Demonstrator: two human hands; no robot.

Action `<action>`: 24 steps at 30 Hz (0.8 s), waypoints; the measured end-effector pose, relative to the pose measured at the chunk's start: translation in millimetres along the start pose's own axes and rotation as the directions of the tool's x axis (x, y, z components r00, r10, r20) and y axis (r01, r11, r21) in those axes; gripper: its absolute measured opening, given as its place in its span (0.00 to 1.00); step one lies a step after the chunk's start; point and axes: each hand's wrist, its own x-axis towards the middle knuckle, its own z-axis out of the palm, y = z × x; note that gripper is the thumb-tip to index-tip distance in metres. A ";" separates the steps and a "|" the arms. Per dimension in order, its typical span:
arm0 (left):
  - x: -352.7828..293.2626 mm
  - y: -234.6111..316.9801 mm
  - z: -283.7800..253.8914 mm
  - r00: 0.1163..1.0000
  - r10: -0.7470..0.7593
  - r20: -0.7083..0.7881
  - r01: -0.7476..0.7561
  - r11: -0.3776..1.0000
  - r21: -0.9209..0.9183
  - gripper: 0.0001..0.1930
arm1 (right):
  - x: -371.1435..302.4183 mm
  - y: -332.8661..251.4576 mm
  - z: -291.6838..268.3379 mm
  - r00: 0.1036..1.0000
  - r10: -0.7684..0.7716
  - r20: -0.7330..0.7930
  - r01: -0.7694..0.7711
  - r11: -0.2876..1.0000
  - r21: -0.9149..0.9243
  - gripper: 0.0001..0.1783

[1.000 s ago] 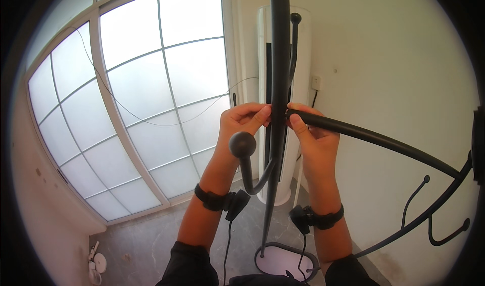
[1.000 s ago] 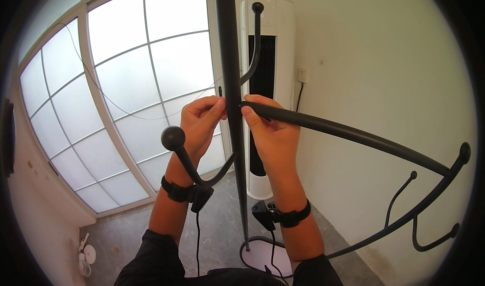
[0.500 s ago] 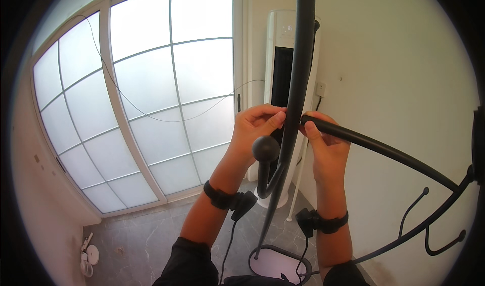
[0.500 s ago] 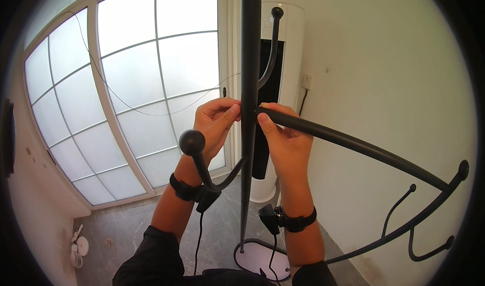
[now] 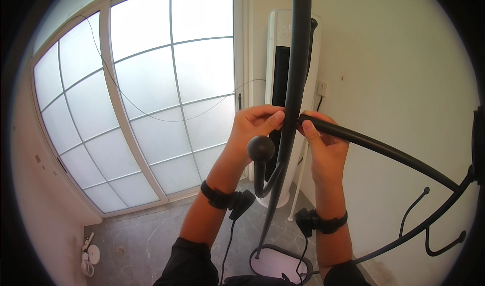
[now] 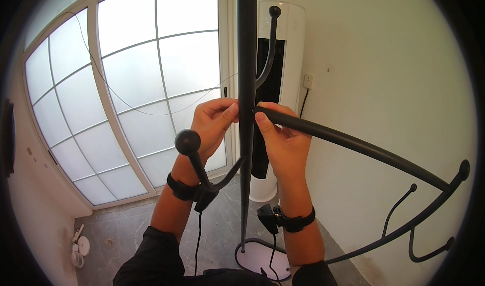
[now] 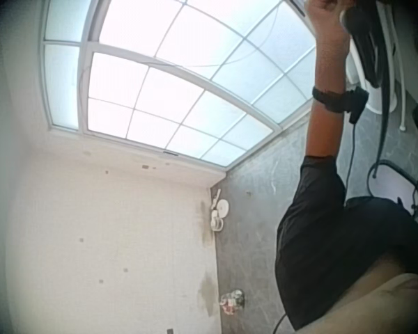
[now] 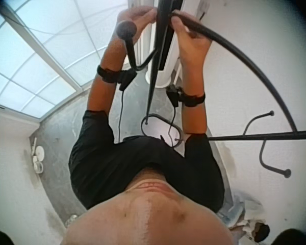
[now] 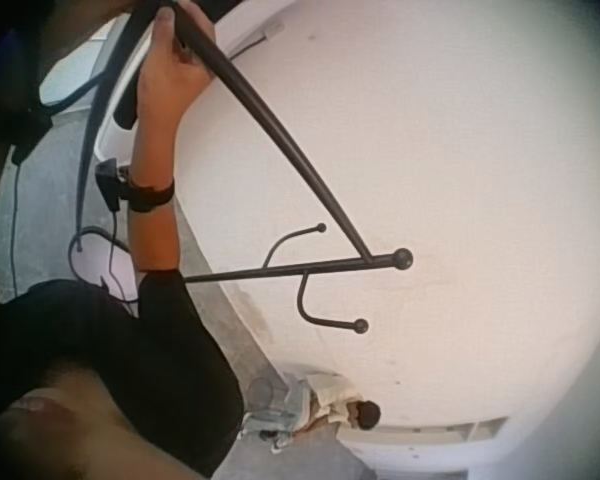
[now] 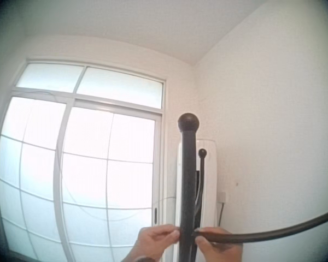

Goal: The person assembles a black metal coat rack by inserting a vertical pole into a base and attaching horizontal bars. They secure the components by hand, tightening the connections to form the rack structure.

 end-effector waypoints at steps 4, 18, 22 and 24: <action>2.2 -7.9 -5.0 0.999 0.025 0.027 -0.023 0.995 -0.101 0.08 | 0.3 0.6 0.6 1.000 -0.026 0.009 0.026 0.999 -0.035 0.14; 0.1 -10.3 0.2 1.000 -0.022 0.000 0.022 0.999 -0.050 0.07 | 0.1 -6.4 6.9 0.998 0.044 -0.040 -0.043 0.999 0.018 0.11; 3.9 -11.0 -4.8 1.000 -0.005 -0.015 0.004 0.999 -0.053 0.07 | -0.5 -5.9 6.7 0.999 0.035 -0.034 -0.035 0.999 -0.002 0.11; 4.7 -15.8 -7.3 0.995 0.095 0.013 -0.092 0.985 -0.143 0.07 | -1.0 -6.6 11.9 0.999 0.029 -0.033 -0.028 1.000 0.010 0.11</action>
